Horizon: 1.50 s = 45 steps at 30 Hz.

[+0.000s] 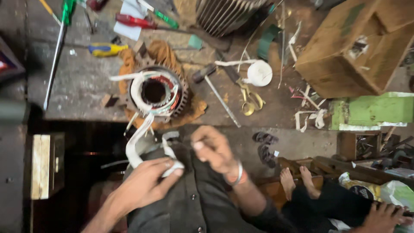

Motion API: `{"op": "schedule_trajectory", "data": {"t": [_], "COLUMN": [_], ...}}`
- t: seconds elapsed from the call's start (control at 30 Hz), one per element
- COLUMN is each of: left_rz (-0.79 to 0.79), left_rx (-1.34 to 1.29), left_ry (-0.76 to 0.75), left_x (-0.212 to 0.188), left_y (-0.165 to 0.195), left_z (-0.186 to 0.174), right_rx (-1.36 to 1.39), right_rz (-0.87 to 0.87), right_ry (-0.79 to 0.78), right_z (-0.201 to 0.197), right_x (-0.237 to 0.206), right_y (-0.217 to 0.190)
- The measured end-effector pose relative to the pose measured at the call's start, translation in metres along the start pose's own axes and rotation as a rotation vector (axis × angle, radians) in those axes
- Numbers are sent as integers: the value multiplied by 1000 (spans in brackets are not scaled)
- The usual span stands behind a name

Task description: The person wraps white insulating tape around the copper windings of a motor stator. They repeatedly pull tape from a roll, wrap it around the stator, and tear off pieces by hand to cover the windings.

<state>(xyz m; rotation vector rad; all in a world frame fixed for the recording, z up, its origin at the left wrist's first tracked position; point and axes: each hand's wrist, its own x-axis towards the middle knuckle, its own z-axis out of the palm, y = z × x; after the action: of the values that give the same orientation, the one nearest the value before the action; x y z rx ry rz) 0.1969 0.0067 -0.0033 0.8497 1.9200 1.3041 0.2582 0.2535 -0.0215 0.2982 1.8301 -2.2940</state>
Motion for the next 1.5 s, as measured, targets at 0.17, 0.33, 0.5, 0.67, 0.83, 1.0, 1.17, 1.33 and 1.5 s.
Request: {"op": "schedule_trajectory", "data": {"t": [0.17, 0.33, 0.5, 0.67, 0.83, 1.0, 1.17, 1.33, 1.5], "left_rz": [60, -186, -272, -414, -133, 170, 244, 98, -151], "left_rx": [-167, -238, -354, -205, 253, 206, 633, -63, -527], "left_ry": [14, 126, 264, 271, 347, 451, 668, 148, 167], "left_x": [6, -21, -74, -91, -61, -10, 12, 22, 23], "left_y": [19, -3, -28, -38, -11, 41, 91, 85, 50], "left_z": [-10, -33, -55, -60, -46, -23, -9, -6, 11], "right_rx": [60, 85, -206, -438, -506, -570, -681, -631, -493], "right_rz": [80, 349, 219, 102, 22, 2, -162, -176, -343], "right_ry": [-344, -347, -28, 18, -80, -237, -347, -349, -10], "right_z": [20, -20, -81, -98, -51, -10, 2, -5, -6], "right_x": [-6, -21, -27, -23, -8, 12, 9, -7, -9], "right_y": [8, 8, -29, -77, -88, -97, -103, -106, -81]}}
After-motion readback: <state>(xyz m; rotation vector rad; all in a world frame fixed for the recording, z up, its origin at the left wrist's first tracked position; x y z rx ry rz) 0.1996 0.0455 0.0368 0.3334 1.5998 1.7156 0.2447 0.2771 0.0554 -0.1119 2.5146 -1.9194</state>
